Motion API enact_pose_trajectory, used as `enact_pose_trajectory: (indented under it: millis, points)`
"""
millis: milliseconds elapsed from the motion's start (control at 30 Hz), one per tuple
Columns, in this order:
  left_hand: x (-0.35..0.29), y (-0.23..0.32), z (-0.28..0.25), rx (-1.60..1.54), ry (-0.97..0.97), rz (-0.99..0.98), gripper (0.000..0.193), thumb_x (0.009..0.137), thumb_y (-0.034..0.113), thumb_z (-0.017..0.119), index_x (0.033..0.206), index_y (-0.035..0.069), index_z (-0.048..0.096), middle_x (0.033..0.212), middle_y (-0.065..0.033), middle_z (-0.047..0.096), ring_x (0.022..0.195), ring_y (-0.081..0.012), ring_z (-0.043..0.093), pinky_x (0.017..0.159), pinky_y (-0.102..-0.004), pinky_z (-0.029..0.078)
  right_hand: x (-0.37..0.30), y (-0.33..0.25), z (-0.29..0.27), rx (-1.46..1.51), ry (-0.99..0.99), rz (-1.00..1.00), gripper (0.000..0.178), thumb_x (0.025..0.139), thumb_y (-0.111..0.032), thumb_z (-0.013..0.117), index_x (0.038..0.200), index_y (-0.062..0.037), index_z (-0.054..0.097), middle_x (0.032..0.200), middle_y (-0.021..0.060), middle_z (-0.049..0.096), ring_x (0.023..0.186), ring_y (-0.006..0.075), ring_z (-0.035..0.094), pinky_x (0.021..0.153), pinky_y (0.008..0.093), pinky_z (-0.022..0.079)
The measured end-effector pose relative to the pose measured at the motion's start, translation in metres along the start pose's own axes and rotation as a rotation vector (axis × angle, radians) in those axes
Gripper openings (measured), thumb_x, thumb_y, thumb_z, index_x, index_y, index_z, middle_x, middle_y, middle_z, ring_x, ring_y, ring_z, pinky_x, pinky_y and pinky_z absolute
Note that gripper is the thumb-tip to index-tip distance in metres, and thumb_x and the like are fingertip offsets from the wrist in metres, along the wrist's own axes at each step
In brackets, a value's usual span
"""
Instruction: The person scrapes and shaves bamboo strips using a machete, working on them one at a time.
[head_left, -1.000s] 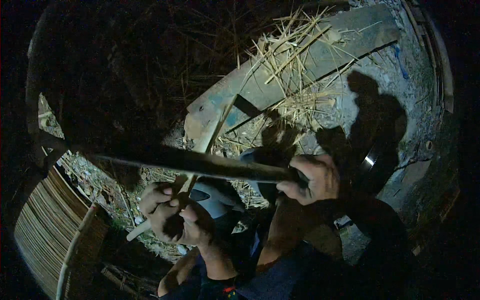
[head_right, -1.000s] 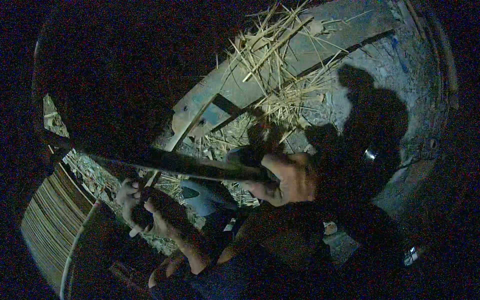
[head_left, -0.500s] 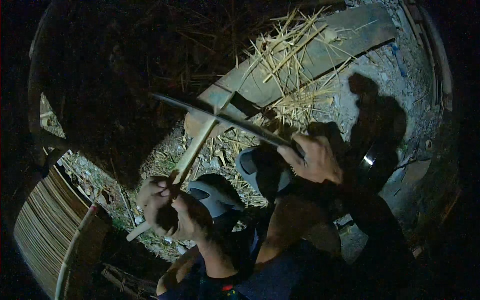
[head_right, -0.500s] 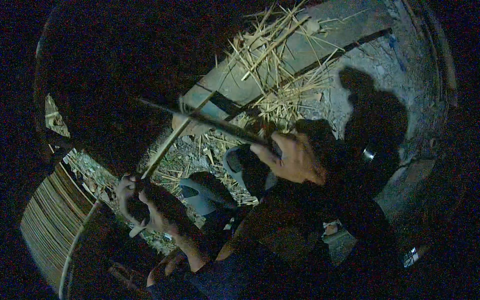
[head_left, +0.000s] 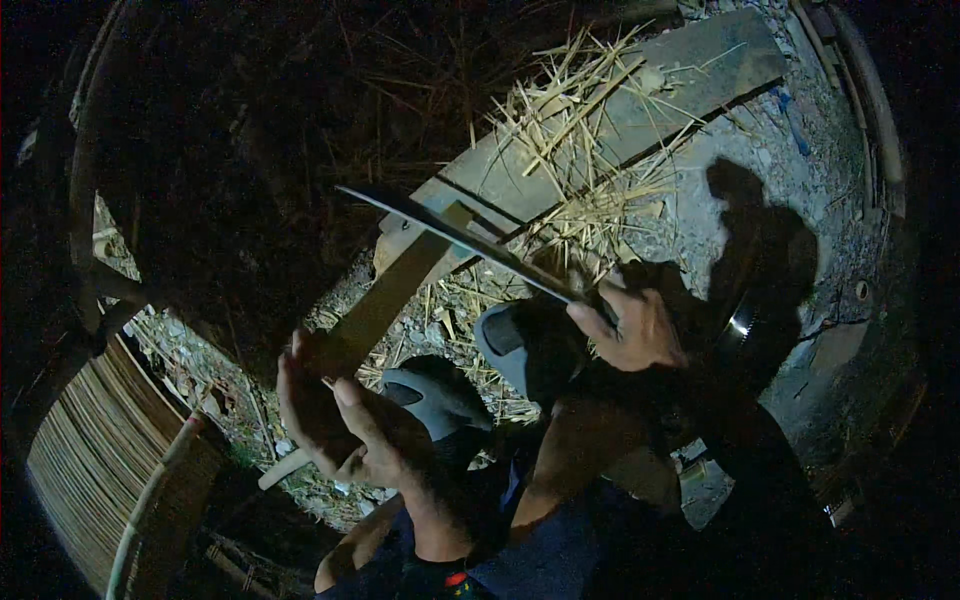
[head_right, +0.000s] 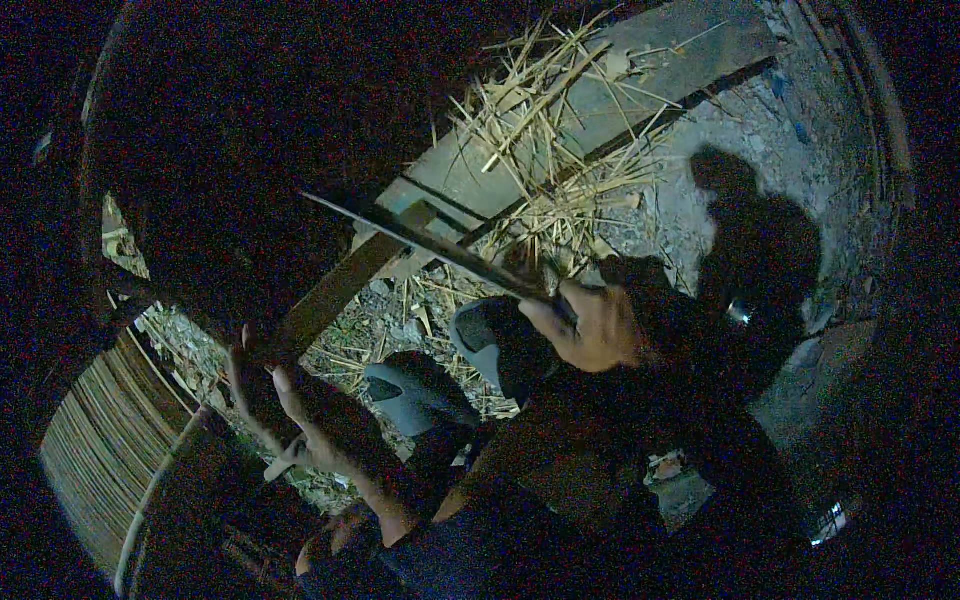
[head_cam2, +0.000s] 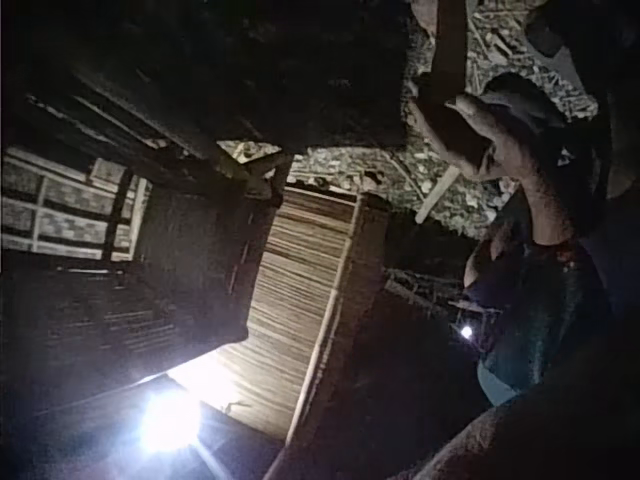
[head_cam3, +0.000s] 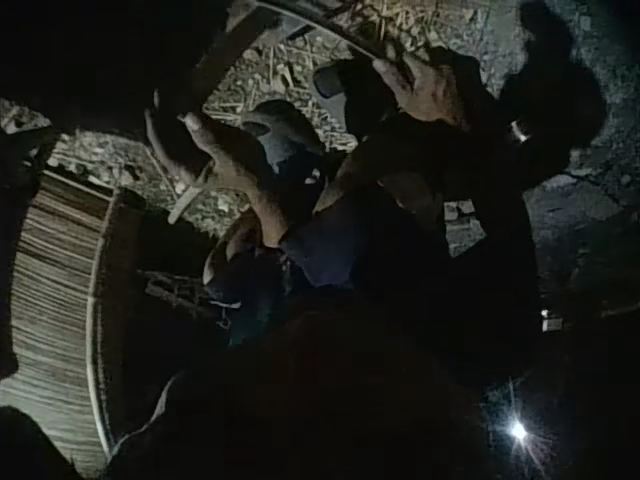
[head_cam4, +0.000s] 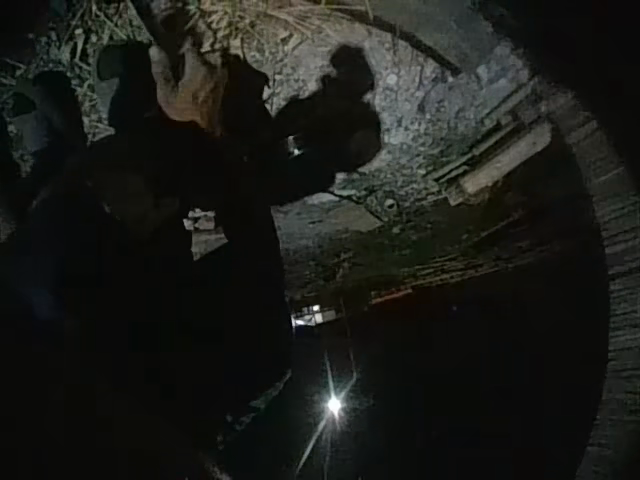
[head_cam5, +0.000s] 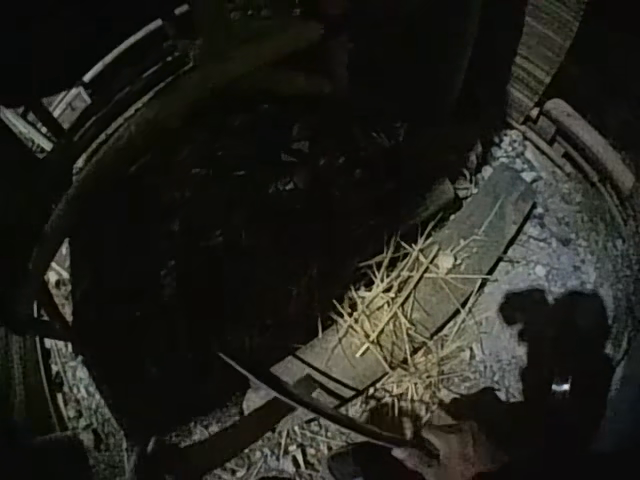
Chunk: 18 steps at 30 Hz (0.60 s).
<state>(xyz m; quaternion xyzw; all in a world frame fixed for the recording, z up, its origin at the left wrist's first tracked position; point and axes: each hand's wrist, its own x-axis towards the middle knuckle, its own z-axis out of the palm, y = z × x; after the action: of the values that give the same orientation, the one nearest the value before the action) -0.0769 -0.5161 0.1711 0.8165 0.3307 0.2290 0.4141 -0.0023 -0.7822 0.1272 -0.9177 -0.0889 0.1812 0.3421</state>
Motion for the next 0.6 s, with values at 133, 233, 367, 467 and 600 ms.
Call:
enact_pose_trajectory:
  millis: [133,233,367,467,600]
  points:
    - [0.012,0.062,0.029,-0.041,0.242,0.03,0.034,0.095,0.007,0.057,0.122,-0.014,0.053,0.116,-0.0281,0.061,0.099,-0.0297,0.065,0.089,-0.0417,0.055,-0.001,-0.026,0.0,0.103,-0.035,-0.184,0.036,0.088,-0.039,0.065,0.089,-0.0027,0.062,0.065,0.0116,0.06,0.051,0.0278,0.06,0.048,0.0398,0.047]
    - [-0.007,0.064,0.04,0.021,0.179,-0.047,0.034,0.092,0.005,0.062,0.119,-0.014,0.056,0.111,-0.0284,0.063,0.091,-0.0264,0.066,0.085,-0.0387,0.056,-0.009,-0.024,0.006,0.205,-0.006,-0.258,0.036,0.087,-0.039,0.066,0.094,-0.0041,0.064,0.072,0.0109,0.065,0.058,0.0236,0.066,0.05,0.0333,0.053]
    - [-0.013,0.084,0.032,-0.082,0.154,-0.181,0.032,0.091,0.004,0.064,0.118,-0.012,0.059,0.104,-0.0267,0.066,0.09,-0.0224,0.066,0.081,-0.0331,0.056,0.007,-0.029,0.007,0.292,0.005,-0.304,0.037,0.085,-0.038,0.07,0.097,-0.0033,0.062,0.071,0.0122,0.063,0.053,0.0267,0.061,0.047,0.0351,0.048]
    - [-0.006,0.072,0.031,-0.067,0.197,-0.197,0.031,0.091,0.004,0.064,0.118,-0.012,0.059,0.104,-0.026,0.066,0.089,-0.0221,0.066,0.08,-0.0323,0.056,0.004,-0.011,0.021,-0.03,0.203,-0.267,0.041,0.085,-0.039,0.07,0.093,-0.0002,0.062,0.07,0.015,0.062,0.055,0.0274,0.061,0.05,0.0363,0.047]
    - [0.001,0.064,0.032,-0.055,0.223,-0.233,0.031,0.091,0.004,0.064,0.117,-0.012,0.059,0.103,-0.025,0.067,0.087,-0.0218,0.066,0.079,-0.0313,0.056,0.005,-0.019,0.016,0.168,-0.185,-0.146,0.04,0.086,-0.038,0.069,0.082,0.0012,0.063,0.065,0.0167,0.06,0.054,0.0282,0.06,0.051,0.039,0.046]
